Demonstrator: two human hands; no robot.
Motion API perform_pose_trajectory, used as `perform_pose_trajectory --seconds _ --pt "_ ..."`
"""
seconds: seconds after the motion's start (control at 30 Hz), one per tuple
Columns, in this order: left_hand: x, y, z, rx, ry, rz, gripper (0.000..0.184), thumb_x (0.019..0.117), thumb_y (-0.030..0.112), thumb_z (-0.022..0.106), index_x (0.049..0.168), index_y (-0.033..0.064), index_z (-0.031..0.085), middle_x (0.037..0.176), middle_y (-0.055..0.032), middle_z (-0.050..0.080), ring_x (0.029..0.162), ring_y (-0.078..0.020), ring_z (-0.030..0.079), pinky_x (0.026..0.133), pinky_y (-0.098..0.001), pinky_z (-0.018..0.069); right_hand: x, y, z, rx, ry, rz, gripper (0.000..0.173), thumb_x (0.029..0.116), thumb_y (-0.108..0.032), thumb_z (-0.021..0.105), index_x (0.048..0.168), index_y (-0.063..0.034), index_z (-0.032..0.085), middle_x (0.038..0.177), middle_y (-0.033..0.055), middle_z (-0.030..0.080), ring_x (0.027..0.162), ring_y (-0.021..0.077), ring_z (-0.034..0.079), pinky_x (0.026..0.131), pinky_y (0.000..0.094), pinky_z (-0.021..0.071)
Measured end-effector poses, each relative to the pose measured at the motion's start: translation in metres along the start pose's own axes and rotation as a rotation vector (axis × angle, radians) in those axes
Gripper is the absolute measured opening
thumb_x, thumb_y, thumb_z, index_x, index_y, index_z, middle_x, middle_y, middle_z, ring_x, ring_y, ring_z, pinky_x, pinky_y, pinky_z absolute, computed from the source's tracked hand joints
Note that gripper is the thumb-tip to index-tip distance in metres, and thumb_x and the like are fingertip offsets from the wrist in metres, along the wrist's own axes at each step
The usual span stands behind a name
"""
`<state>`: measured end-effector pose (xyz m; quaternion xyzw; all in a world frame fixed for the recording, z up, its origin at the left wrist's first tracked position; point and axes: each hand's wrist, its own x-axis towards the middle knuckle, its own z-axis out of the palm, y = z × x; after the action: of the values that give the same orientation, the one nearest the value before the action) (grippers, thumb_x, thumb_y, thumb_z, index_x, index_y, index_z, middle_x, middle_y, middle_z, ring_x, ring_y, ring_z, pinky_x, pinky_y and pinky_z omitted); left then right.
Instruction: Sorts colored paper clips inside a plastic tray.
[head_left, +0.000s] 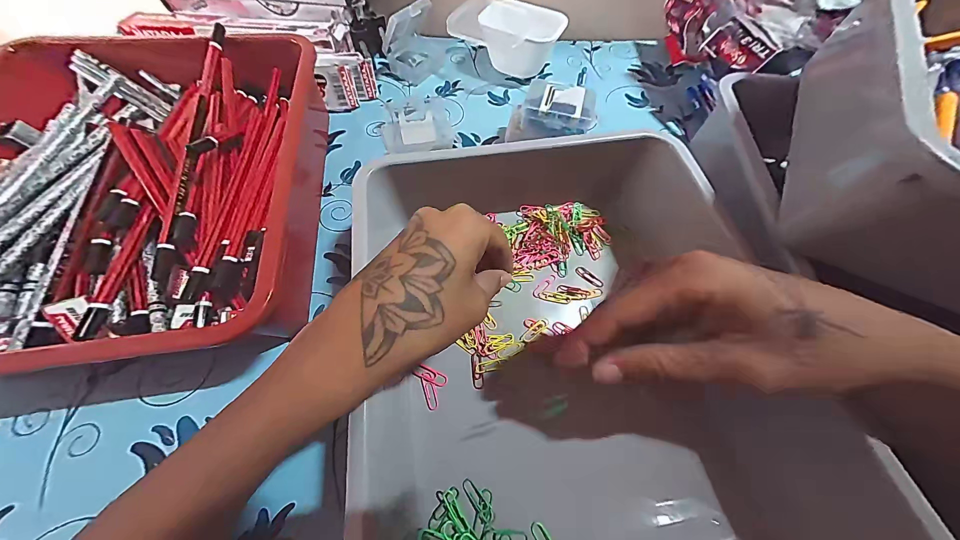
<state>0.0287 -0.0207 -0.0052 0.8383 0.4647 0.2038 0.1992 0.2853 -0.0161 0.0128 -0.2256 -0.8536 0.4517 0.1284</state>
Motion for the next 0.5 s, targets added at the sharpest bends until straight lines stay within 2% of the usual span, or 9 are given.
perform_pose_trajectory --seconds 0.03,0.13,0.27,0.33,0.4,0.47,0.5 --pt "0.0 -0.003 0.001 -0.03 0.02 0.03 0.007 0.0932 0.012 0.069 0.09 0.0136 0.075 0.073 0.0031 0.067 0.056 -0.006 0.057 0.051 -0.0245 0.0448 0.001 0.0 0.0 0.037 -0.021 -0.026 0.018 0.1021 -0.016 0.061 0.106 -0.0063 0.076 0.077 -0.0073 0.069 0.06 -0.0046 0.062 0.052 0.0109 0.0541" --pt "0.006 -0.004 -0.004 -0.174 -0.12 0.11 0.006 0.0925 0.015 0.071 0.092 0.0154 0.077 0.077 0.0092 0.071 0.064 0.0046 0.061 0.058 -0.0136 0.0487 0.002 0.003 0.003 -0.24 0.146 -0.008 0.018 0.0991 -0.017 0.06 0.101 -0.0125 0.077 0.07 -0.0111 0.066 0.057 -0.0079 0.057 0.049 0.009 0.0489" --pt "0.003 -0.014 -0.005 -0.348 -0.537 0.3 0.013 0.0937 0.016 0.069 0.088 0.0131 0.08 0.075 0.0083 0.072 0.067 0.0054 0.063 0.058 -0.0116 0.0494 0.005 0.004 0.005 -0.379 0.283 0.046 0.017 0.0976 -0.017 0.061 0.1 -0.0125 0.077 0.073 -0.0107 0.067 0.059 -0.0089 0.056 0.05 0.0077 0.0451" --pt "0.001 -0.017 -0.003 -0.385 -0.678 0.34 0.02 0.0941 0.025 0.069 0.082 0.0128 0.079 0.072 0.0089 0.068 0.067 0.0064 0.061 0.057 -0.0109 0.045 0.005 0.005 0.006 -0.431 0.316 0.066 0.018 0.0963 -0.018 0.059 0.1 -0.0132 0.076 0.073 -0.0119 0.066 0.058 -0.0113 0.053 0.05 0.0066 0.0425" --pt "0.002 -0.014 -0.005 -0.421 -0.691 0.311 0.036 0.0986 0.036 0.065 0.073 0.0119 0.073 0.063 0.0098 0.062 0.059 0.0066 0.056 0.051 -0.0108 0.0404 0.005 0.005 0.005 -0.45 0.365 0.107 0.018 0.0978 -0.018 0.058 0.102 -0.0132 0.075 0.076 -0.0112 0.067 0.061 -0.0117 0.054 0.053 0.0063 0.0427" --pt "0.005 -0.012 -0.006 -0.394 -0.563 0.27 0.044 0.1026 0.038 0.059 0.068 0.0123 0.067 0.057 0.0096 0.056 0.052 0.0054 0.051 0.045 -0.012 0.0373 0.004 0.006 0.004 -0.513 0.407 0.161 0.018 0.0979 -0.018 0.058 0.104 -0.0143 0.074 0.08 -0.0094 0.067 0.063 -0.0089 0.053 0.056 0.0088 0.0424" --pt "0.007 -0.011 -0.005 -0.336 -0.482 0.245 0.044 0.1036 0.038 0.058 0.068 0.0141 0.065 0.057 0.0098 0.053 0.052 0.0047 0.049 0.045 -0.013 0.0356 0.004 0.007 0.003 -0.56 0.393 0.188 0.018 0.0972 -0.016 0.058 0.107 -0.0135 0.073 0.085 -0.0061 0.067 0.068 -0.0046 0.056 0.06 0.0121 0.0451"
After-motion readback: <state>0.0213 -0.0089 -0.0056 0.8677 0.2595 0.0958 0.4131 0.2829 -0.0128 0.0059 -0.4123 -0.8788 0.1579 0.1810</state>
